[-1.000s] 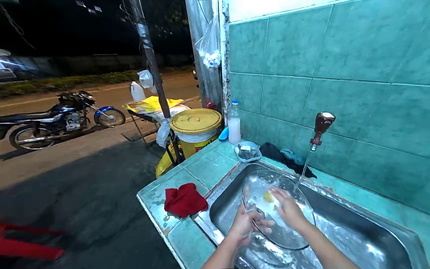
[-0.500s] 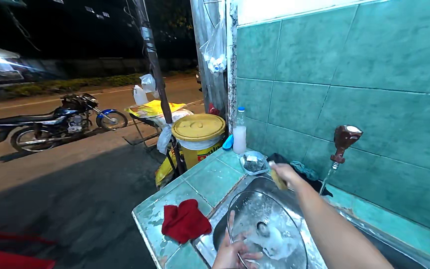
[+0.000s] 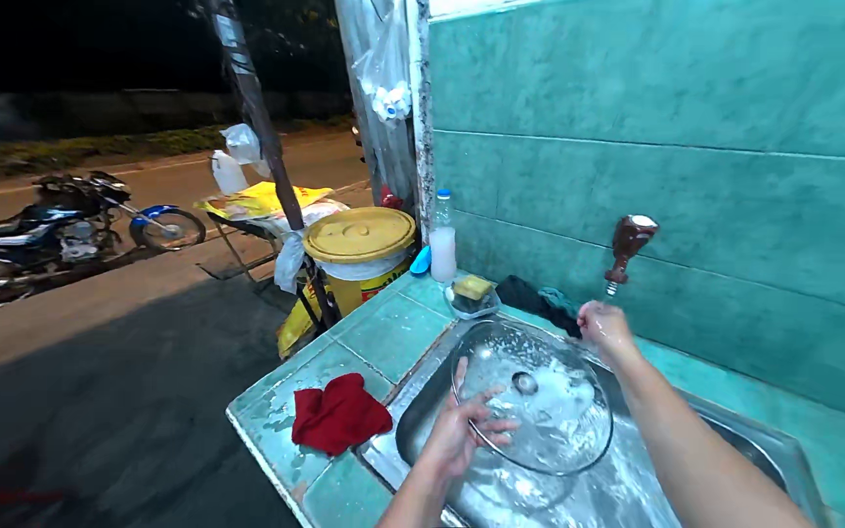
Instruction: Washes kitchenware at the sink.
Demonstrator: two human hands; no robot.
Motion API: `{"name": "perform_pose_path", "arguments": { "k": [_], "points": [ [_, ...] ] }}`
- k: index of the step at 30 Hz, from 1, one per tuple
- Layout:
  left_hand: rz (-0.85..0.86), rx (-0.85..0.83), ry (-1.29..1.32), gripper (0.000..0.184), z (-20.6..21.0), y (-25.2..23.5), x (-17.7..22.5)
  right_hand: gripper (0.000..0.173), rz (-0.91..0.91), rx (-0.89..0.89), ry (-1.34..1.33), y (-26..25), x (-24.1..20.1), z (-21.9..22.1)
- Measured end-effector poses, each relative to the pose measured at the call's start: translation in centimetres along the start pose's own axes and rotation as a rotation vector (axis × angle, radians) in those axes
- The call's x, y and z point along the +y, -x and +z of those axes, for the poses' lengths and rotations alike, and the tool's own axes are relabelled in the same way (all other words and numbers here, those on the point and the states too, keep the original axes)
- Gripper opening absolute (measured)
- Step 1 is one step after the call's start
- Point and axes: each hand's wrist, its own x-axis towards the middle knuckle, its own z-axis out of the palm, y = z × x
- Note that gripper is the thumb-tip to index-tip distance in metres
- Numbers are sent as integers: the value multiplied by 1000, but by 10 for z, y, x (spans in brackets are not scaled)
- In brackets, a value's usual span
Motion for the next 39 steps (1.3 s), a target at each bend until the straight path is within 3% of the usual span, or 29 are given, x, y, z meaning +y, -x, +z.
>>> {"name": "perform_pose_path", "arguments": {
  "k": [4,6,8,10,13,15,18,20,23,25,27,29,32,34,37,39],
  "points": [
    [-35,-76,30,86,22,-12,-11,23,-88,-58,-71,24,-29,-24],
    [-42,-96,42,82,29,-14,-13,22,-184,-55,93,38,-31,-41],
    [-49,-117,67,74,31,-16,-13,27,-241,9,314,43,-11,-64],
    [-54,-141,93,69,31,-18,-13,43,-119,50,338,51,21,-81],
    [-86,-154,57,59,35,-22,-11,38,214,-2,-80,84,46,-81],
    [-121,-104,-29,50,40,-25,-9,39,294,-23,-405,98,55,-83],
    [-2,70,-357,62,48,-39,-10,46,279,25,-542,105,63,-86],
    [156,182,-831,79,50,-53,-11,45,268,91,-563,109,63,-84],
    [273,161,-1509,83,71,-56,-5,44,281,157,-572,115,64,-76],
    [318,46,-1628,69,87,-64,-11,43,289,168,-573,121,65,-69],
    [308,-112,-1498,51,103,-76,-19,43,287,153,-541,127,66,-63],
    [197,-172,-1147,39,118,-93,-26,42,288,127,-507,132,67,-58],
    [-16,-59,-460,28,139,-117,-28,41,315,112,-509,136,73,-54],
    [-71,-26,-248,31,147,-130,-20,41,320,107,-528,137,77,-54],
    [-71,6,-342,44,160,-145,-16,42,329,114,-567,136,84,-55],
    [15,-58,-636,42,166,-150,-18,42,337,123,-591,135,85,-56]
  ]
}}
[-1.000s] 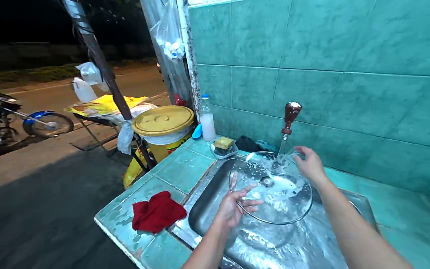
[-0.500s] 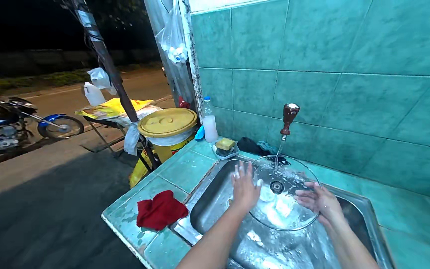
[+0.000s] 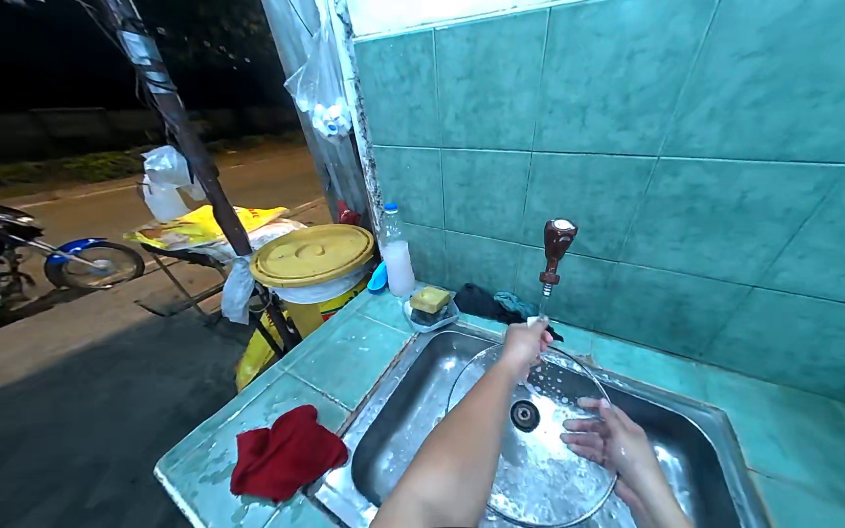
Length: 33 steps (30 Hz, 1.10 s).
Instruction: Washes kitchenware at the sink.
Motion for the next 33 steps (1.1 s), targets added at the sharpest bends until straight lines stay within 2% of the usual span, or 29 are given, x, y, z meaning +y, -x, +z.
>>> {"name": "perform_pose_path", "arguments": {
  "k": [4,6,8,9,11,13,15,18,20,22,24,27,29,31,33],
  "points": [
    [333,-166,-844,41,4,-2,12,43,-1,37,-61,-3,-1,2],
    [395,-132,-1025,40,2,0,13,43,-11,46,-67,-3,-3,1],
    [433,-2,-1071,34,0,0,2,44,-20,60,-85,-4,-5,0],
    [426,21,-1086,43,0,3,-7,45,-28,66,-100,-5,-5,0],
    [387,-88,-1122,78,6,15,-27,44,-61,80,-113,-7,-5,2],
    [441,-225,-1132,86,16,33,-47,41,-117,123,-104,-8,-5,8],
    [486,-259,-1121,84,17,41,-55,38,-149,158,-80,-6,-5,15],
    [368,-63,-1087,87,5,26,-59,40,-124,98,-73,0,-1,15],
    [347,-35,-1083,91,9,25,-59,40,-116,96,-65,2,-2,16],
    [469,-154,-1043,81,22,39,-67,37,-145,140,-53,1,-1,18],
    [509,-256,-1041,74,23,50,-69,38,-158,157,-55,0,-1,16],
    [359,-89,-1211,74,-6,43,-65,41,-125,117,-20,0,-7,0],
    [250,54,-1231,76,-35,37,-62,42,-125,111,35,0,-14,-11],
    [100,124,-972,81,-64,38,-62,43,-107,95,63,-2,-23,-22],
    [-51,103,-420,78,-83,46,-68,44,-58,58,57,-10,-30,-32]
  ]
}}
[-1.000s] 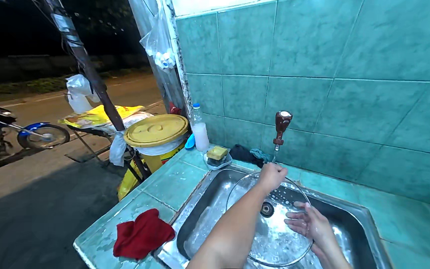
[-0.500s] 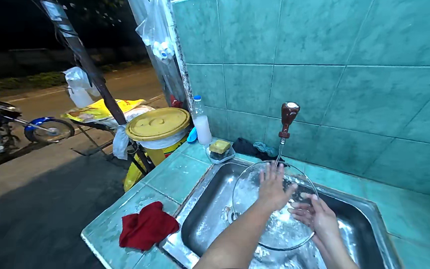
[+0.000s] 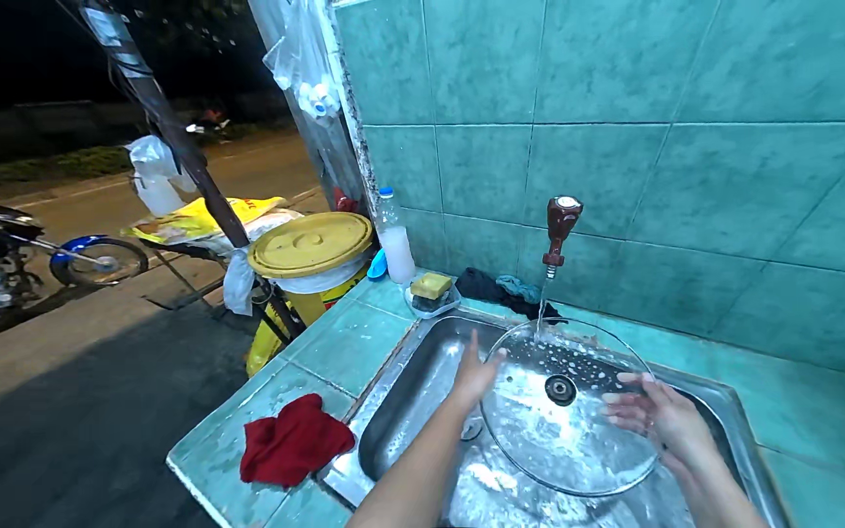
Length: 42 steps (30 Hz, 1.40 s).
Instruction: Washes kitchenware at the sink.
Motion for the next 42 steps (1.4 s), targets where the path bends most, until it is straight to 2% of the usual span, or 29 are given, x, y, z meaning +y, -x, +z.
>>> {"name": "perform_pose_path", "arguments": {
  "k": [2,3,5,8,10,13,15,17,20,24,27,29,32,33,35,38,40,42],
  "points": [
    [-150,-165,451,55,-5,18,-6,42,24,-33,50,-11,1,-3],
    [-173,-251,616,50,-7,27,-7,37,-11,-26,142,-17,5,-1],
    [-145,-307,791,50,-10,40,-6,30,-189,39,588,-28,14,6],
    [-130,-204,831,48,-7,50,-4,69,-321,-91,1314,-29,21,27],
    [-135,-145,850,47,-3,54,-3,79,-383,-197,1497,-26,29,53],
    [-126,-106,870,46,1,59,-5,63,-549,-365,1492,-30,34,88],
    [-127,-89,885,45,0,62,-8,45,-697,-306,1340,-46,32,102],
    [-128,-83,892,45,-3,64,-10,33,-607,-221,1098,-57,17,116],
    [-116,-88,901,45,-5,68,-13,39,-452,-182,756,-69,-1,137],
    [-112,-88,928,45,-7,71,-13,58,-506,-164,461,-77,-4,156],
    [-106,-90,942,45,-7,71,-11,60,-481,-163,329,-77,-4,160],
    [-101,-87,951,45,-7,71,-10,58,-544,-106,471,-71,-7,158],
    [-91,-72,970,44,-7,67,-7,32,-704,-109,899,-65,-8,148],
    [-87,-62,980,44,-7,66,-5,36,-722,-144,1021,-64,-4,146],
    [-85,-21,1001,44,-6,63,0,59,-686,-282,1276,-55,7,144],
    [-86,58,1017,42,-4,60,3,65,-648,-512,1446,-40,22,134],
    [-75,79,1023,42,-6,60,-1,65,-607,-450,1475,-46,25,118],
    [-75,99,1033,43,-6,60,-4,74,-500,-360,1522,-49,25,105]
  ]
}}
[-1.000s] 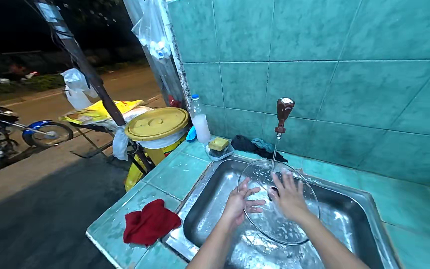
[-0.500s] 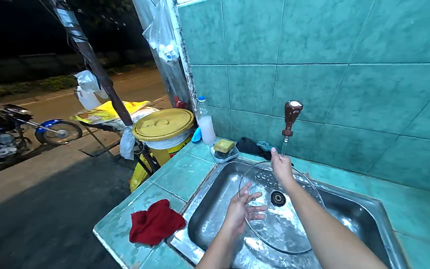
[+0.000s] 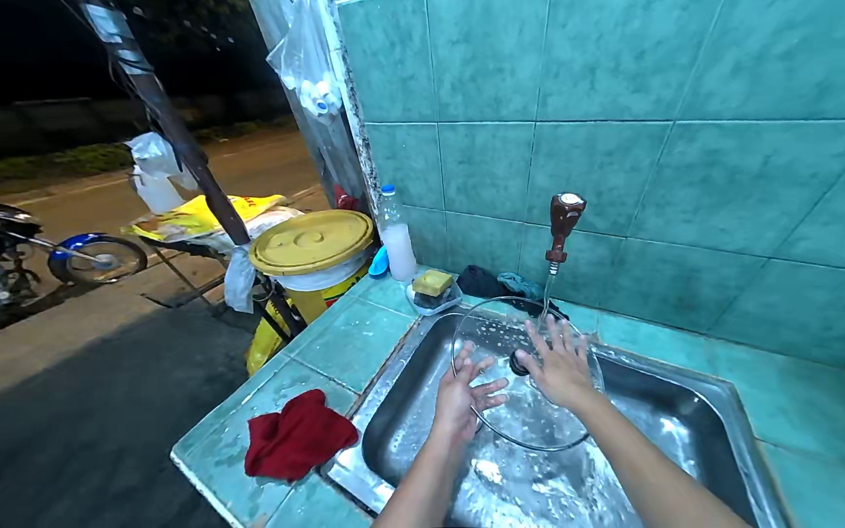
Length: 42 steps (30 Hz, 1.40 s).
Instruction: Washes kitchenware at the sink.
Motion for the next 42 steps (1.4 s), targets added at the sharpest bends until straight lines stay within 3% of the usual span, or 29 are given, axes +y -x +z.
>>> {"name": "perform_pose_path", "arguments": {
  "k": [6,11,13,18,23,26,31,34,39,41,42],
  "points": [
    [19,44,6,42,0,-6,-3,67,-247,-43,-114,34,-7,22],
    [2,23,12,42,-6,-6,-6,76,155,25,1,25,26,13],
    [-7,-7,17,42,-6,-7,-12,83,183,33,29,22,21,11],
    [-103,-113,-42,43,2,0,-25,73,-114,3,9,1,0,9],
    [-140,-143,-48,43,0,2,-30,71,-84,-9,56,-15,-8,8],
    [-129,-112,-52,42,-1,-1,-27,72,-242,-49,44,-8,-15,11],
    [-124,-144,-40,45,-6,-6,-27,73,-48,29,66,-7,1,7],
    [-85,-124,-19,44,-4,-11,-25,81,-151,-24,66,16,-2,7],
    [-72,-144,43,47,-11,-29,-13,109,-325,-160,113,70,15,-13],
    [-93,-164,48,48,-14,-35,-13,106,-386,-186,173,82,25,-21],
    [-115,-177,51,48,-13,-37,-14,94,-441,-155,179,86,30,-23]
  ]
}}
